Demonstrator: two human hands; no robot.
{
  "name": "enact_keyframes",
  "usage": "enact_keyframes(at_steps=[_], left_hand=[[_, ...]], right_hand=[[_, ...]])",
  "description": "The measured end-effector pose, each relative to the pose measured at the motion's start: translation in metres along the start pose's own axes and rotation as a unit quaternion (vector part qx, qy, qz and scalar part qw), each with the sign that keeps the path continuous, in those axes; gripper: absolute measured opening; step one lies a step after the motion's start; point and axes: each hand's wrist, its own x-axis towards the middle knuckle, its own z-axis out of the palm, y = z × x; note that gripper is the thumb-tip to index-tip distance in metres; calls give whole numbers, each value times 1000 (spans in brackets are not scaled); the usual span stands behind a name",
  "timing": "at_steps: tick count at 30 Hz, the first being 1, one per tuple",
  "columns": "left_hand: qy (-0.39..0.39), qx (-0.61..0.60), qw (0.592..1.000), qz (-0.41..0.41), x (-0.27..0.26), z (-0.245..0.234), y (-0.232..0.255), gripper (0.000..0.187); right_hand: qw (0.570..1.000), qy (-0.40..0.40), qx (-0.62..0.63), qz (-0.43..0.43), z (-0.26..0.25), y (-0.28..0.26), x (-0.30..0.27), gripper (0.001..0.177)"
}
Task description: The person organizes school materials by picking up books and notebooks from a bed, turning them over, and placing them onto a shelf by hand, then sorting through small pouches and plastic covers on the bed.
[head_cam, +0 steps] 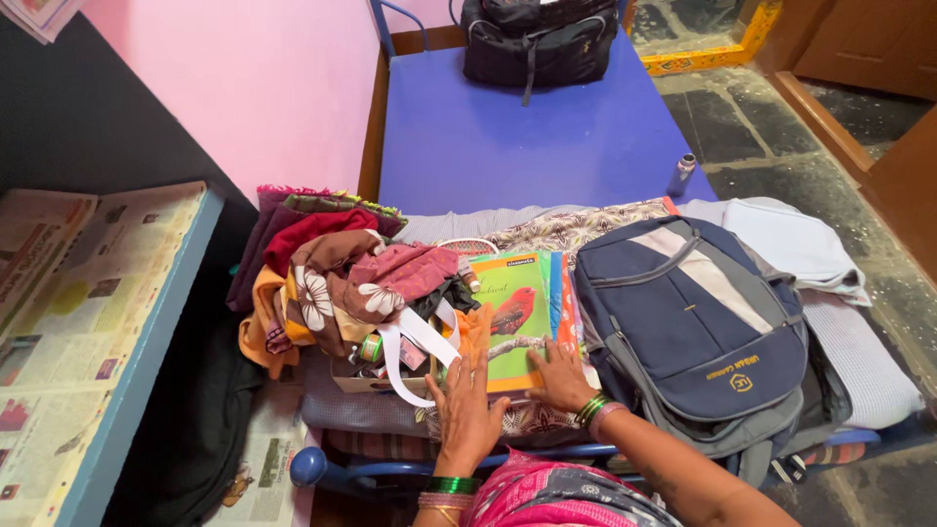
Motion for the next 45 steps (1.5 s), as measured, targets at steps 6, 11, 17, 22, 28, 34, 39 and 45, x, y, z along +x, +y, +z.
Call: enact_keyframes(at_steps=[6,11,17,22,28,34,39,45], left_hand=[[-2,2,999,-38,8,11,-4,83],[2,-24,998,-53,9,17,-10,87],[-6,-64,996,-67,7,23,-12,89],[-6,-81,995,-60,11,28,-8,88],[-4,-84,995,-62,11,25,-3,87],[-24,-81,995,-47,11,19,-13,88],[-16,-68,997,-15,13,13,-27,86],[-59,-81,995,-16,17,5,-38,88]], right_hand=[[986,65,130,84,16,29,61,80],[963,165,194,90,30,44,88,82],[770,132,587,213,22,59,105,59],[963,117,212,120,20,49,88,55],[986,131,87,45,17,25,71,87],[984,99,93,119,33,26,92,85],[927,107,281,224,25,39,102,62],[824,72,527,196,20,7,91,56]])
